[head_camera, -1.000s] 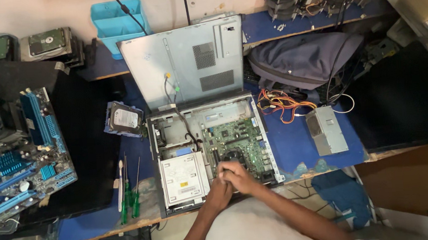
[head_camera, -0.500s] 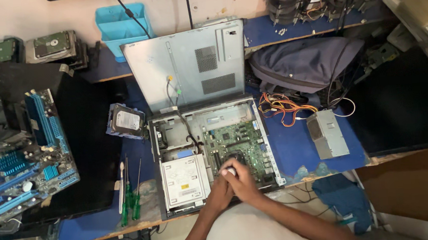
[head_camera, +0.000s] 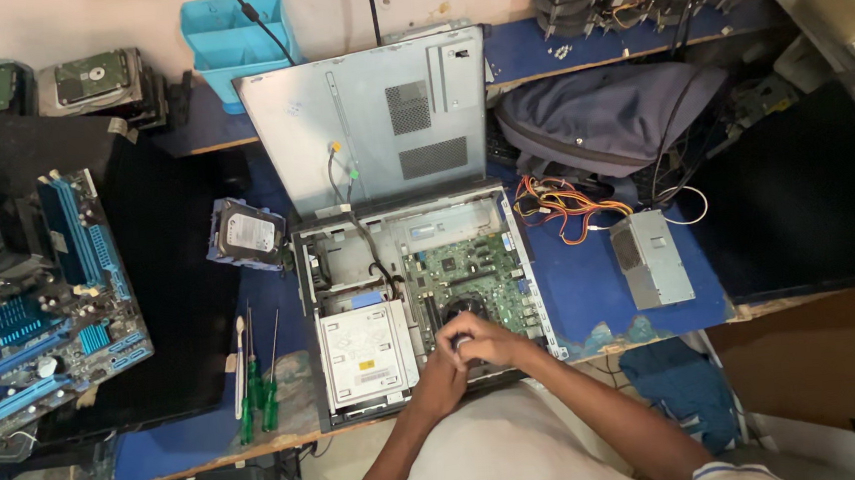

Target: The person works inside an open desktop computer case, using a screwdriver to tighten screws on the motherboard and around the CPU fan. The person repeatedly adjusts the motherboard and fan assembly while securing components with the screwdriver.

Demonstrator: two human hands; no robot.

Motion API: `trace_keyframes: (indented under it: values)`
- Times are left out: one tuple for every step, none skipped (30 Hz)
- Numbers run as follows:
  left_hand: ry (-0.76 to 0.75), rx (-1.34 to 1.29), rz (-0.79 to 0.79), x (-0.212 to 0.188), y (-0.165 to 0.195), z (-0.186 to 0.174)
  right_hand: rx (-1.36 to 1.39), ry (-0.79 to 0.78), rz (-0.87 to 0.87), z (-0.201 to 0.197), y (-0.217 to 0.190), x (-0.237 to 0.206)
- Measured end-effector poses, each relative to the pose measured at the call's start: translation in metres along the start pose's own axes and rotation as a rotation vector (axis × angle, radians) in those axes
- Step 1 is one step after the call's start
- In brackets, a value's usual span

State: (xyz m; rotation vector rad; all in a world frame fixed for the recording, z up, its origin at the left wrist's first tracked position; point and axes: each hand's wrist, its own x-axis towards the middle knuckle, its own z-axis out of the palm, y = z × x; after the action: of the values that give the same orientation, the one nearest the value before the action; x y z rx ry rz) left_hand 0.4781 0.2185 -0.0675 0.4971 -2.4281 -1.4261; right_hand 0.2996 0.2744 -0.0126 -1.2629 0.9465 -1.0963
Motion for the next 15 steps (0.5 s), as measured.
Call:
trace_keyframes:
  values:
    - [-0.007, -0.042, -0.048, 0.0, 0.002, -0.002, -0.025, 0.074, -0.022, 0.005, -0.001, 0.001]
    - [-0.006, -0.051, -0.141, 0.0, 0.006, -0.004, -0.05, 0.146, -0.045, 0.009, -0.001, 0.0]
    - [-0.002, -0.058, -0.235, 0.0, 0.01, -0.005, -0.102, 0.345, -0.087, 0.013, 0.0, -0.004]
    - [0.002, -0.065, -0.33, 0.001, 0.013, -0.005, -0.152, 0.545, -0.132, 0.02, 0.003, -0.013]
    - [0.014, -0.052, -0.304, 0.0, 0.016, -0.007, -0.201, 0.748, -0.175, 0.029, 0.007, -0.024]
    - [0.027, -0.038, -0.277, 0.0, 0.018, -0.007, -0.243, 0.878, -0.03, 0.031, 0.011, -0.039]
    - [0.043, -0.028, -0.25, 0.001, 0.02, -0.007, -0.284, 0.999, 0.123, 0.03, 0.015, -0.059]
    - [0.041, -0.038, -0.262, 0.0, 0.021, -0.006, -0.274, 1.045, 0.254, 0.03, 0.018, -0.082]
    - [0.039, -0.046, -0.271, 0.0, 0.021, -0.006, -0.264, 1.089, 0.384, 0.029, 0.022, -0.099]
    - [0.035, -0.052, -0.277, 0.001, 0.021, -0.005, -0.32, 1.054, 0.325, 0.028, 0.025, -0.115]
    - [0.035, -0.044, -0.268, 0.0, 0.02, -0.005, -0.375, 1.017, 0.268, 0.028, 0.029, -0.127]
    - [0.036, -0.04, -0.26, 0.0, 0.02, -0.005, -0.43, 0.978, 0.215, 0.027, 0.032, -0.135]
    - [0.039, -0.039, -0.252, 0.0, 0.019, -0.005, -0.437, 1.003, 0.224, 0.026, 0.035, -0.136]
    - [0.046, -0.056, -0.268, -0.001, 0.02, -0.004, -0.434, 1.028, 0.238, 0.029, 0.037, -0.132]
    - [0.046, -0.064, -0.284, -0.003, 0.022, -0.004, -0.423, 1.058, 0.249, 0.036, 0.036, -0.128]
